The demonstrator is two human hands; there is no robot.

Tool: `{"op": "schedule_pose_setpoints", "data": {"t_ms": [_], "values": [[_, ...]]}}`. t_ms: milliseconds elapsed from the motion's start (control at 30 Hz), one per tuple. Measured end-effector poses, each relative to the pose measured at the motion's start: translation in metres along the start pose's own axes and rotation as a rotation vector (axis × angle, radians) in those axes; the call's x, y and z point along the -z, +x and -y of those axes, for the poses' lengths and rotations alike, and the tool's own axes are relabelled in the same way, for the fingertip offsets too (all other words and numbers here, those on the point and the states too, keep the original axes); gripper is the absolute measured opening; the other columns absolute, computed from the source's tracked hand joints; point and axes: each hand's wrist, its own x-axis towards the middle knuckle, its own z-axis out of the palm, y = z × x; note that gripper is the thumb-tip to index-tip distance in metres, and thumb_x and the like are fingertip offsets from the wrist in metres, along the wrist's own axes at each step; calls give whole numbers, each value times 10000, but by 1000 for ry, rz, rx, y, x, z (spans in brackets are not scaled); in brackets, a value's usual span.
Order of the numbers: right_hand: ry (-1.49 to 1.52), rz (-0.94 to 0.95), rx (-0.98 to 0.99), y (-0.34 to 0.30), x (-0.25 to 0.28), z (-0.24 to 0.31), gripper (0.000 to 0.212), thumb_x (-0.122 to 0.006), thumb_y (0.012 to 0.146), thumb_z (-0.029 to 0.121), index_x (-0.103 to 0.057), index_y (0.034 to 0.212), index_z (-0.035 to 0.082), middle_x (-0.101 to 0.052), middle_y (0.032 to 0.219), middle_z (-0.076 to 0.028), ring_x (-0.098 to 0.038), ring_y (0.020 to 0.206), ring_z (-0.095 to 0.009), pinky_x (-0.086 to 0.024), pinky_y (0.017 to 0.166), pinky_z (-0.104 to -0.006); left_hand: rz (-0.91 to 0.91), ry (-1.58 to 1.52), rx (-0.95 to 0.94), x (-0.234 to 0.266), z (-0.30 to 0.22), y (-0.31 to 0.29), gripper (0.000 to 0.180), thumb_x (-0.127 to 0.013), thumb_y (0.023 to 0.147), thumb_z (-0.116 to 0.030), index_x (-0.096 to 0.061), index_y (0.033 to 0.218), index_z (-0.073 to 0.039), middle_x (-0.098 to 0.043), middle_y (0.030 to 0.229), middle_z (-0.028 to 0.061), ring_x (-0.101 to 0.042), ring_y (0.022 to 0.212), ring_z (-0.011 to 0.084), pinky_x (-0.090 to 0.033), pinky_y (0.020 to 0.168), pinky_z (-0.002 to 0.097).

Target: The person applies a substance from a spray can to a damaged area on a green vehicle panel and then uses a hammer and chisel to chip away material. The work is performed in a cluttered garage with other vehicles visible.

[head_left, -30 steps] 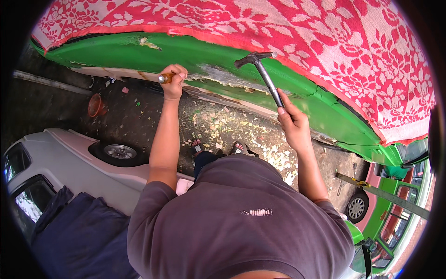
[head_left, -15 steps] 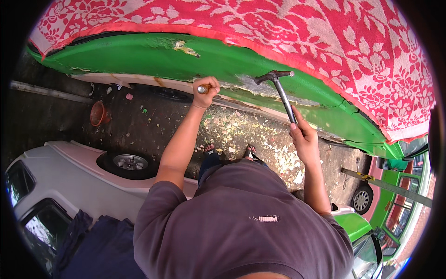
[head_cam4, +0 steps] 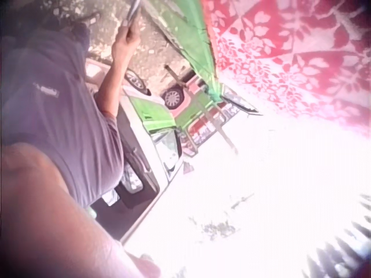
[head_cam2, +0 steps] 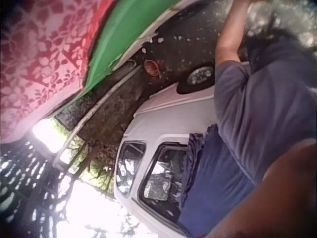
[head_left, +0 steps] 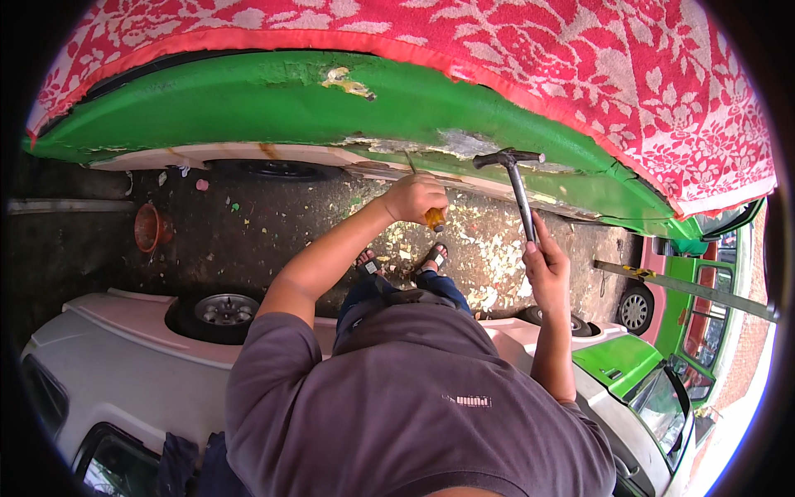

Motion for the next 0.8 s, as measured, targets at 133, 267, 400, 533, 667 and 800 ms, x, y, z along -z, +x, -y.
{"op": "schedule_pose_setpoints", "data": {"t_ms": [133, 267, 400, 533, 667, 800], "values": [[8, -13, -51, -6, -1, 1, 471, -560, 942, 132, -474, 1405, 125, -400, 701, 78, -363, 604, -26, -313, 533, -196, 14, 30, 33, -4, 3, -5, 157, -709, 666, -189, -566, 694, -132, -592, 706, 29, -608, 693, 251, -495, 647, 374], [-105, -16, -1, -10, 5, -16, 458, -565, 941, 109, -485, 1391, 115, -608, 830, -4, -464, 671, -44, -416, 620, -217, 71, 50, 7, -8, 2, -6, 147, -707, 679, -193, -575, 696, -131, -584, 671, 32, -617, 692, 256, -499, 639, 371], [-314, -8, 143, -21, 6, -26, 415, -574, 942, 95, -524, 1354, 115, -700, 990, -144, -519, 731, -55, -460, 703, -237, -9, 32, 35, -15, 2, -1, 151, -715, 677, -159, -569, 686, -120, -592, 661, 41, -614, 657, 260, -500, 621, 368], [-410, -7, 491, -30, 16, -61, 440, -612, 890, 35, -559, 1321, 106, -596, 734, -147, -558, 572, -212, -456, 578, -303, -94, 61, 98, -17, 2, 11, 166, -724, 633, -99, -567, 689, -98, -595, 656, 69, -610, 630, 274, -496, 602, 374], [-493, -9, 792, -13, 16, -106, 507, -628, 832, -38, -552, 1313, 101, -559, 702, -143, -560, 559, -284, -461, 522, -351, -100, 130, 124, -22, 2, 13, 180, -721, 620, -89, -559, 696, -85, -584, 665, 89, -604, 654, 293, -489, 604, 380], [-359, -6, 866, -4, 23, -111, 518, -639, 847, 19, -536, 1334, 161, -520, 671, -136, -521, 535, -308, -431, 504, -403, -108, 189, 146, -36, -3, 10, 178, -709, 623, -84, -547, 697, -81, -584, 683, 98, -601, 679, 302, -488, 612, 385]]}}
